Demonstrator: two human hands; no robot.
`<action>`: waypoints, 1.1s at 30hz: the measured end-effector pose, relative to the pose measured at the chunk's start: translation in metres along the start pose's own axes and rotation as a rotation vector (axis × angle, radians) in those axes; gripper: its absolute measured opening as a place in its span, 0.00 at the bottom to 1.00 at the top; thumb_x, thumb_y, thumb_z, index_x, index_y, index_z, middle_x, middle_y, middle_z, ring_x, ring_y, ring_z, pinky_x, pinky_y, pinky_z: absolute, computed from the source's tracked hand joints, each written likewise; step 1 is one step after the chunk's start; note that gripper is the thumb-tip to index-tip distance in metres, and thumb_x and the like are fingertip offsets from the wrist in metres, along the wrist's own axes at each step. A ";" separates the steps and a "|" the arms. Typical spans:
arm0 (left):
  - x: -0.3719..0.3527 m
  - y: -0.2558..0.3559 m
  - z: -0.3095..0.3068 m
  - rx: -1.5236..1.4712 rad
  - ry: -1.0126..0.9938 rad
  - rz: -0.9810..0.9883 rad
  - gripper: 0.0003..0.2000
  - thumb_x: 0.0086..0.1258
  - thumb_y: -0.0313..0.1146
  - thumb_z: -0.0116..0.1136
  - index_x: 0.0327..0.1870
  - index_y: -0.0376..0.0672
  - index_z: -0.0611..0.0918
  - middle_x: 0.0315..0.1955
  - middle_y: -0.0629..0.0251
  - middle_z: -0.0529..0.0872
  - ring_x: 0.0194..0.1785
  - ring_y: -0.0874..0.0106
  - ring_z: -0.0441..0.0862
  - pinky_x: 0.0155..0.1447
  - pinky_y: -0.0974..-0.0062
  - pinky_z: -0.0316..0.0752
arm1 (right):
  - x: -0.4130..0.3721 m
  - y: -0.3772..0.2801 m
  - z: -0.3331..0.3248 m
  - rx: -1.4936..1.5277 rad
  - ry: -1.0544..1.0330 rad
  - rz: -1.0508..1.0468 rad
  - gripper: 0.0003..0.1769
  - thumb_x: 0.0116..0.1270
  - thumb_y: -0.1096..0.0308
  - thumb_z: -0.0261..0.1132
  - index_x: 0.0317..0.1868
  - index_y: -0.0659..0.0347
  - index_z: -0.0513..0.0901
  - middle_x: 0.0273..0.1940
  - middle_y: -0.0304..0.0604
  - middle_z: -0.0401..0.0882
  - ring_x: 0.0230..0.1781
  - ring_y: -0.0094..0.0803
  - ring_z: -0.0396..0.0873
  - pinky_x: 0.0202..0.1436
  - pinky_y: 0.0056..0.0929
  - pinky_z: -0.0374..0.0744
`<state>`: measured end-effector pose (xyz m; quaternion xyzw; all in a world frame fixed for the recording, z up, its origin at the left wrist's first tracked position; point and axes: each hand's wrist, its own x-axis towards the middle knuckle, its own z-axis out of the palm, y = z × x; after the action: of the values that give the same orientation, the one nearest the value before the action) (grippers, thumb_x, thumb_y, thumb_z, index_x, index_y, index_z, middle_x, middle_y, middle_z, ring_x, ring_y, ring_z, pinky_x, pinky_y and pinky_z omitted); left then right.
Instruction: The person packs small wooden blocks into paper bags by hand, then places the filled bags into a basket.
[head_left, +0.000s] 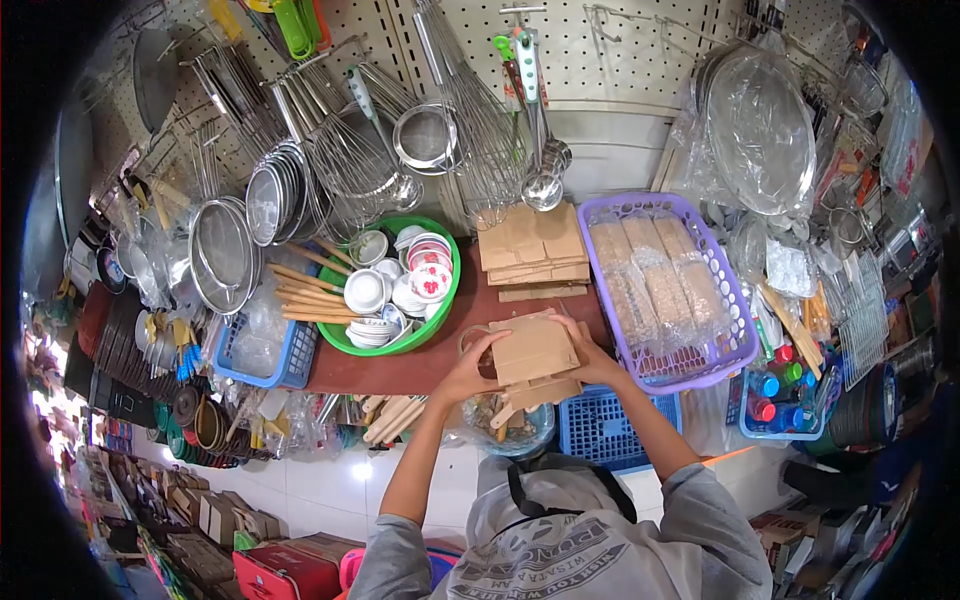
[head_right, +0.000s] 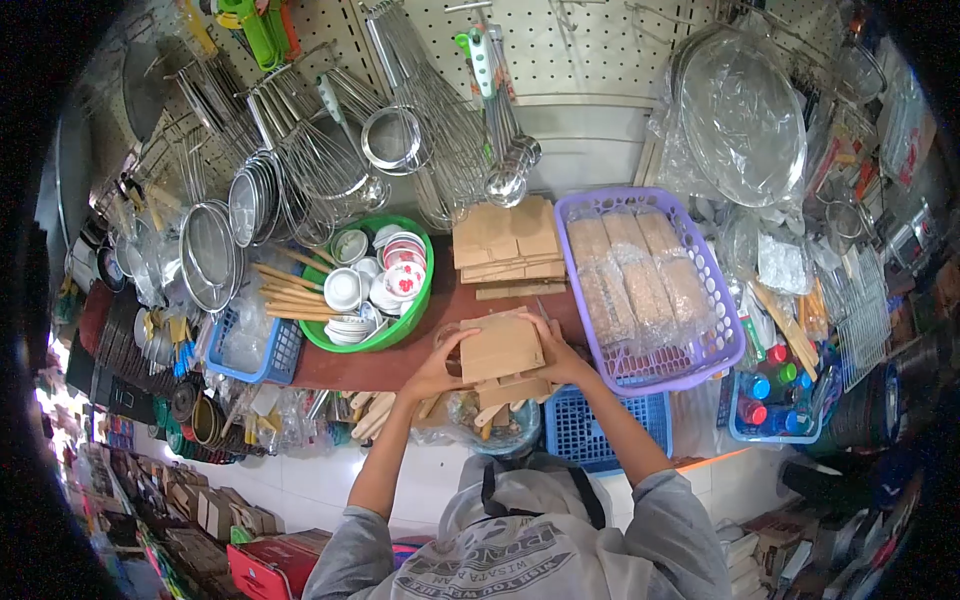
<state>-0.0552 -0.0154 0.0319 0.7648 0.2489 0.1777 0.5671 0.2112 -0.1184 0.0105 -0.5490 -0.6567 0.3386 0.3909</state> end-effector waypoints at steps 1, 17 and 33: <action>0.002 -0.003 0.000 0.110 0.012 0.012 0.45 0.48 0.26 0.79 0.72 0.48 0.68 0.70 0.61 0.69 0.71 0.67 0.67 0.74 0.66 0.65 | -0.002 0.004 0.002 0.000 0.014 0.048 0.58 0.46 0.62 0.81 0.75 0.54 0.56 0.72 0.51 0.60 0.74 0.50 0.56 0.77 0.46 0.59; 0.048 -0.048 -0.001 0.428 0.229 0.141 0.38 0.55 0.21 0.66 0.72 0.54 0.71 0.66 0.50 0.73 0.71 0.53 0.69 0.73 0.59 0.64 | 0.026 0.039 0.022 -0.060 0.312 -0.071 0.43 0.56 0.65 0.76 0.72 0.57 0.67 0.69 0.53 0.69 0.70 0.49 0.66 0.73 0.41 0.66; 0.051 -0.054 0.000 0.552 0.246 0.058 0.45 0.53 0.26 0.70 0.76 0.63 0.65 0.69 0.48 0.69 0.67 0.48 0.71 0.71 0.54 0.65 | 0.029 0.024 0.009 -0.372 0.201 0.180 0.47 0.56 0.70 0.73 0.76 0.42 0.64 0.72 0.50 0.67 0.72 0.53 0.64 0.74 0.42 0.67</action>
<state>-0.0234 0.0266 -0.0207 0.8696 0.3324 0.2107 0.2981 0.2113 -0.0862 -0.0105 -0.6989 -0.6138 0.1888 0.3147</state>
